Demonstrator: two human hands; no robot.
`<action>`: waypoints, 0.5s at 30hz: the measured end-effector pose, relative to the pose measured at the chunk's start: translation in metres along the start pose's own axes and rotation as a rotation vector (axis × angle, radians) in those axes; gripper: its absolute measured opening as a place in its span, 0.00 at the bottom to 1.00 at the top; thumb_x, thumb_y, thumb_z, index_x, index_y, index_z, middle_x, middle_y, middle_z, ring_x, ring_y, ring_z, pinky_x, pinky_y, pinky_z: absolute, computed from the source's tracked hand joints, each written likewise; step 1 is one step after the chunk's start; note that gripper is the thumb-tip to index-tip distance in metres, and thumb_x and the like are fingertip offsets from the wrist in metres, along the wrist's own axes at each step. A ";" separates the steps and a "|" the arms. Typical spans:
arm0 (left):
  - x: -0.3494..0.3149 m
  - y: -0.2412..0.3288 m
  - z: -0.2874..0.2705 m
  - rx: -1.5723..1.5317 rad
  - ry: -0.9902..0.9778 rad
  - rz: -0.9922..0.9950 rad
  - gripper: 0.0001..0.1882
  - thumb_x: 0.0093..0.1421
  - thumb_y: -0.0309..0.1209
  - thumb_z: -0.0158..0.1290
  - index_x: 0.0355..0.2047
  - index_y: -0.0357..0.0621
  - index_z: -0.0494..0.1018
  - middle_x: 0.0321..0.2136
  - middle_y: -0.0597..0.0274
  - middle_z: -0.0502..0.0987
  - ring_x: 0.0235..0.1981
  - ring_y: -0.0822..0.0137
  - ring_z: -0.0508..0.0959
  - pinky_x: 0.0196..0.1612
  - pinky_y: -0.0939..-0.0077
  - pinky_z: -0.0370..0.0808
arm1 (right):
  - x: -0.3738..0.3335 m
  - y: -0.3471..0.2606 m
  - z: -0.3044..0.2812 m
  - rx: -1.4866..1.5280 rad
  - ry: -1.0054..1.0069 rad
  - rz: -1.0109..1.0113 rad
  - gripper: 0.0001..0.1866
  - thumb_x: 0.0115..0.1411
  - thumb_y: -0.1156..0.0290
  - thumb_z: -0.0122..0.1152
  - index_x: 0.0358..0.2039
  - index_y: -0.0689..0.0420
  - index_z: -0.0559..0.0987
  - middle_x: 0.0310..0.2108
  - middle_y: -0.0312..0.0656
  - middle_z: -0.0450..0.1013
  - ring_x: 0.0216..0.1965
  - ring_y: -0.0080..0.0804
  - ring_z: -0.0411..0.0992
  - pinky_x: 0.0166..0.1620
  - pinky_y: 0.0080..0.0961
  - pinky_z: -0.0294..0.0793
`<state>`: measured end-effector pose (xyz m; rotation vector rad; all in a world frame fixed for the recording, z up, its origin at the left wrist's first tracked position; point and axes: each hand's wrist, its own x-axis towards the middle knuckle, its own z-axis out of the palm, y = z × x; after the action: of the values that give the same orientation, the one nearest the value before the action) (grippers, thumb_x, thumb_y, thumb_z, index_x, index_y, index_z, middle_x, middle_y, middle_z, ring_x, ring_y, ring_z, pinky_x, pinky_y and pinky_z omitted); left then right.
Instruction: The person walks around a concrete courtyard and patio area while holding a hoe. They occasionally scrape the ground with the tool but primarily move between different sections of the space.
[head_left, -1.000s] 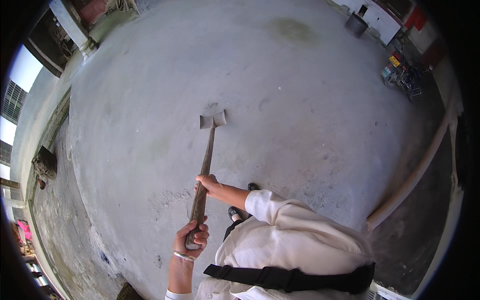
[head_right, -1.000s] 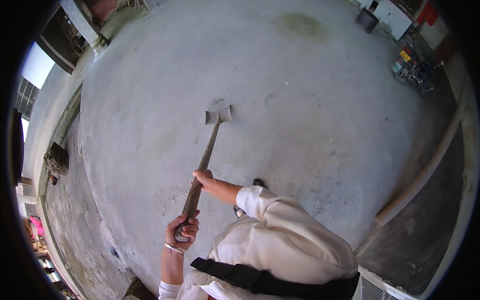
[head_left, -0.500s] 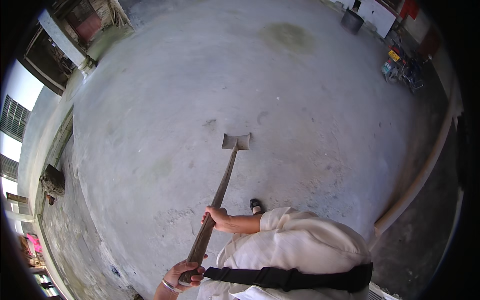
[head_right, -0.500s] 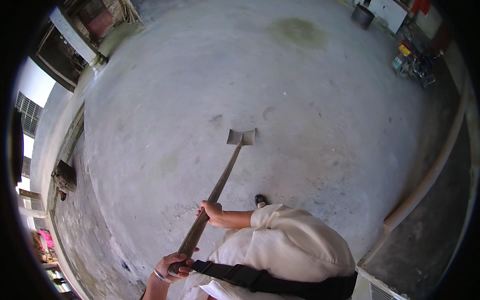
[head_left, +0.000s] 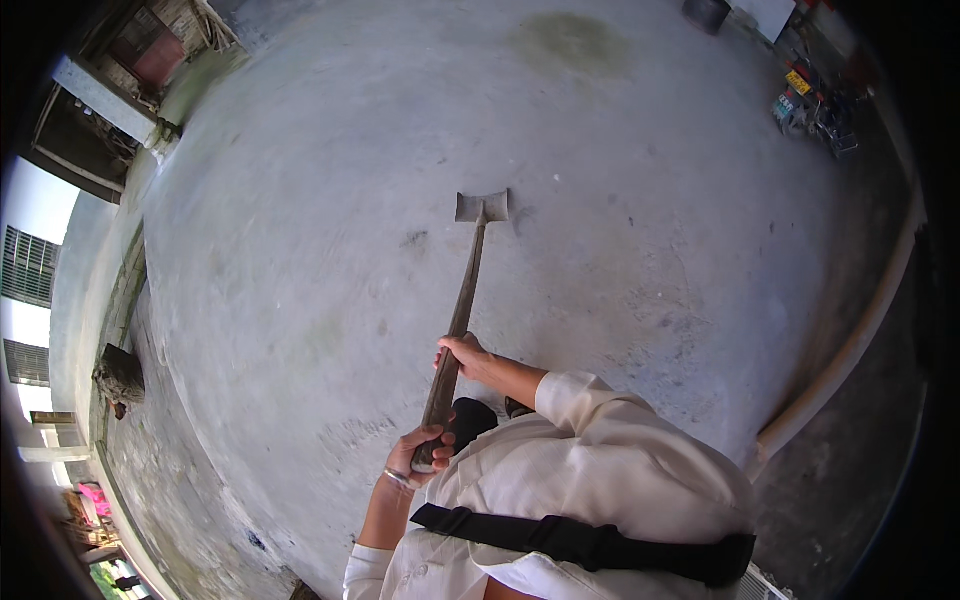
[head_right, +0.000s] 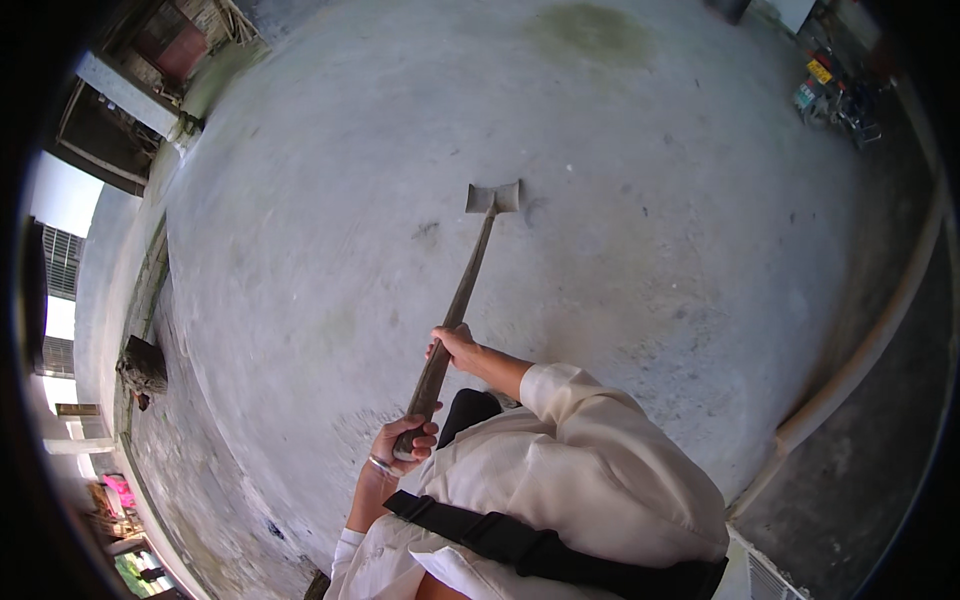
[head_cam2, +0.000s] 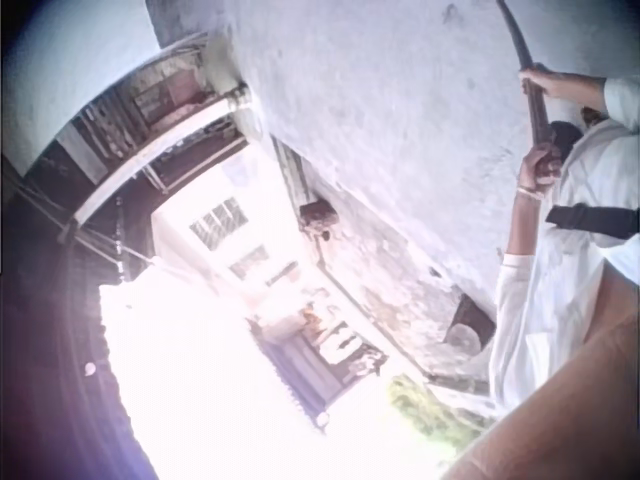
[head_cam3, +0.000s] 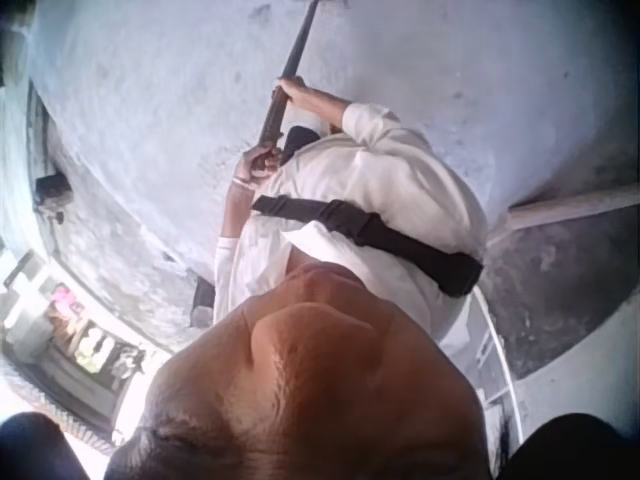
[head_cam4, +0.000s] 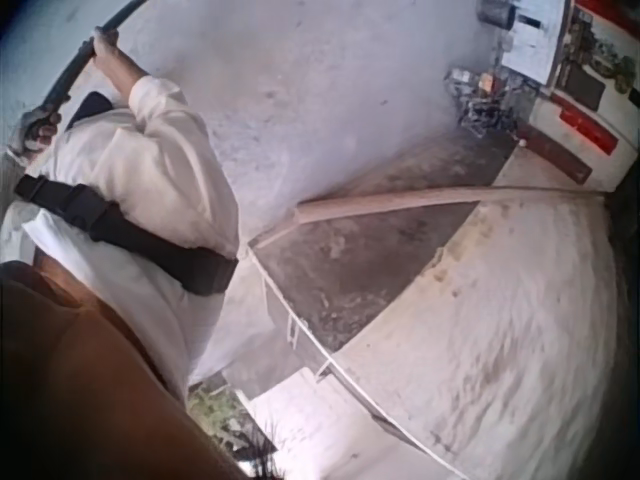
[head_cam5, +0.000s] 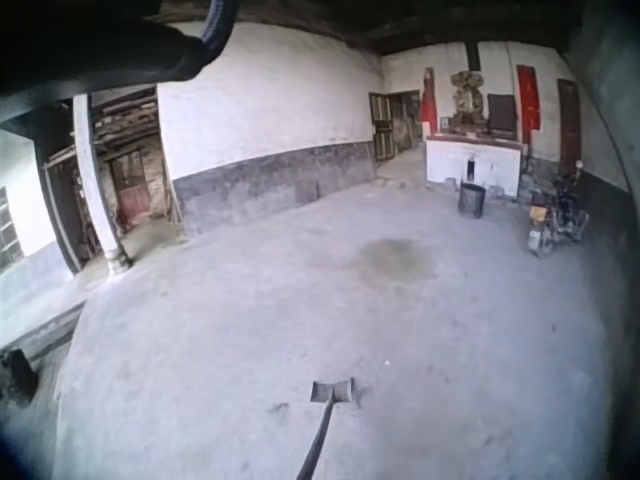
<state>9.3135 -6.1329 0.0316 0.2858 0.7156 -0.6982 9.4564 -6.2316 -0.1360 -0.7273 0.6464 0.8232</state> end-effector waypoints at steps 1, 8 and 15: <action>0.017 0.012 0.008 0.010 -0.005 0.003 0.19 0.51 0.26 0.46 0.44 0.40 0.60 0.22 0.61 0.64 0.17 0.74 0.63 0.16 0.83 0.61 | 0.007 -0.012 0.000 -0.011 -0.034 -0.029 0.06 0.46 0.78 0.52 0.20 0.62 0.64 0.17 0.42 0.62 0.19 0.35 0.67 0.22 0.35 0.74; 0.116 0.110 0.047 0.072 -0.031 -0.054 0.16 0.51 0.26 0.46 0.41 0.42 0.61 0.21 0.63 0.64 0.16 0.75 0.63 0.16 0.84 0.62 | 0.067 -0.094 0.032 0.031 -0.048 -0.139 0.08 0.46 0.75 0.54 0.23 0.61 0.65 0.18 0.40 0.63 0.19 0.31 0.67 0.23 0.30 0.74; 0.204 0.246 0.108 0.101 -0.049 -0.134 0.13 0.50 0.26 0.48 0.36 0.43 0.61 0.21 0.62 0.64 0.16 0.74 0.65 0.17 0.84 0.63 | 0.122 -0.211 0.092 -0.082 -0.059 -0.124 0.11 0.50 0.68 0.54 0.29 0.58 0.64 0.19 0.41 0.67 0.20 0.32 0.69 0.24 0.28 0.72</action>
<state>9.6446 -6.1000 -0.0270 0.3141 0.6584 -0.8675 9.7141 -6.2093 -0.1069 -0.8070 0.5118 0.7571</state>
